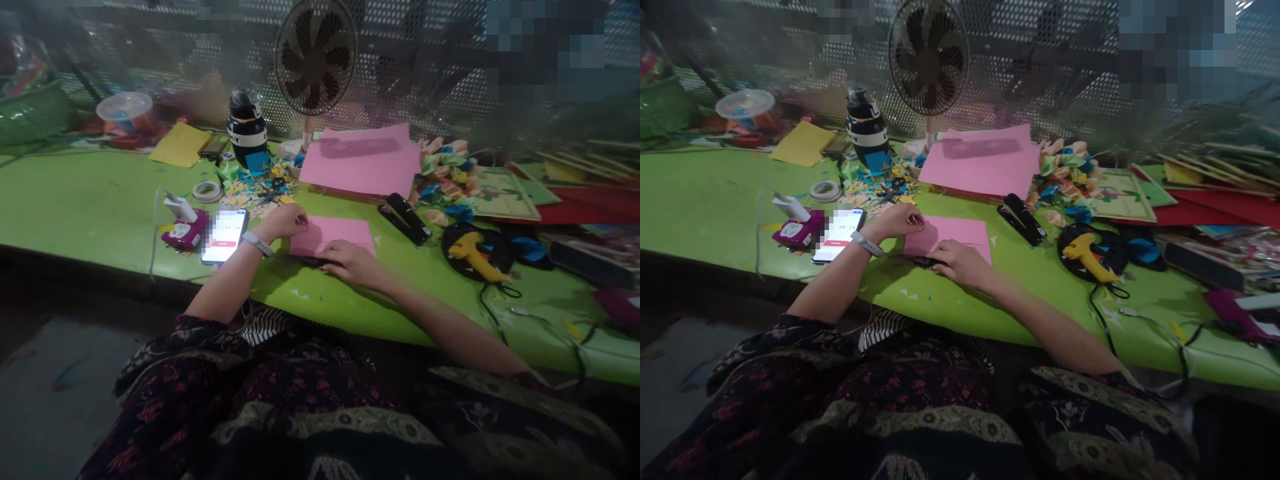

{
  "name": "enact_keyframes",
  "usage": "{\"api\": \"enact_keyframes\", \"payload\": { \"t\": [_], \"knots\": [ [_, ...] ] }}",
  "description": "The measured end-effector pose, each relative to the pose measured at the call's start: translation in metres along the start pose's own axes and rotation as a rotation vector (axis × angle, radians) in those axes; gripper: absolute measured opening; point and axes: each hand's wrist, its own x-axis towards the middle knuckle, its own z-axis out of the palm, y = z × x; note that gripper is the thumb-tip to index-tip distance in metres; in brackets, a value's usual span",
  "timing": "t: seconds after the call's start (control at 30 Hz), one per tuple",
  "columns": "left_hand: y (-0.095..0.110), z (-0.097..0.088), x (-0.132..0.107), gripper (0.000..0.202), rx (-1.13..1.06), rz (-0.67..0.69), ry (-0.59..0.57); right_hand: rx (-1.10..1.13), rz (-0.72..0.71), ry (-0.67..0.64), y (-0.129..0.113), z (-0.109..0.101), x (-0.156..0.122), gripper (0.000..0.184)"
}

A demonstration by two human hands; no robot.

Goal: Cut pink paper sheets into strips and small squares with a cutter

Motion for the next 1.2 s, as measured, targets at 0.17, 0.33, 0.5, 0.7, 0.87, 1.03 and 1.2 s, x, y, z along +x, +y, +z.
{"api": "enact_keyframes", "payload": {
  "t": [0.17, 0.33, 0.5, 0.7, 0.87, 1.03, 1.2],
  "knots": [
    [0.005, 0.005, -0.002, 0.048, 0.065, 0.068, 0.02, -0.009, 0.141, 0.032, 0.032, -0.03, -0.003, 0.031],
    [0.006, 0.009, -0.004, 0.057, 0.069, 0.065, 0.026, -0.232, 0.285, -0.068, 0.078, -0.046, 0.003, 0.049],
    [0.006, 0.007, -0.007, 0.072, 0.052, 0.085, 0.008, -0.327, 0.241, -0.025, 0.09, -0.035, 0.005, 0.04],
    [0.007, 0.006, -0.008, 0.058, 0.082, 0.071, 0.033, -0.271, 0.228, -0.045, 0.087, -0.04, -0.003, 0.053],
    [0.007, 0.01, -0.005, 0.031, 0.092, 0.056, 0.092, -0.221, 0.229, -0.035, 0.085, -0.044, -0.008, 0.059],
    [0.006, 0.016, -0.005, 0.049, 0.047, 0.052, 0.115, -0.184, 0.196, 0.006, 0.081, -0.042, -0.004, 0.045],
    [0.008, 0.014, -0.008, 0.087, 0.024, 0.076, 0.049, -0.211, 0.208, 0.013, 0.081, -0.039, -0.001, 0.042]
  ]
}}
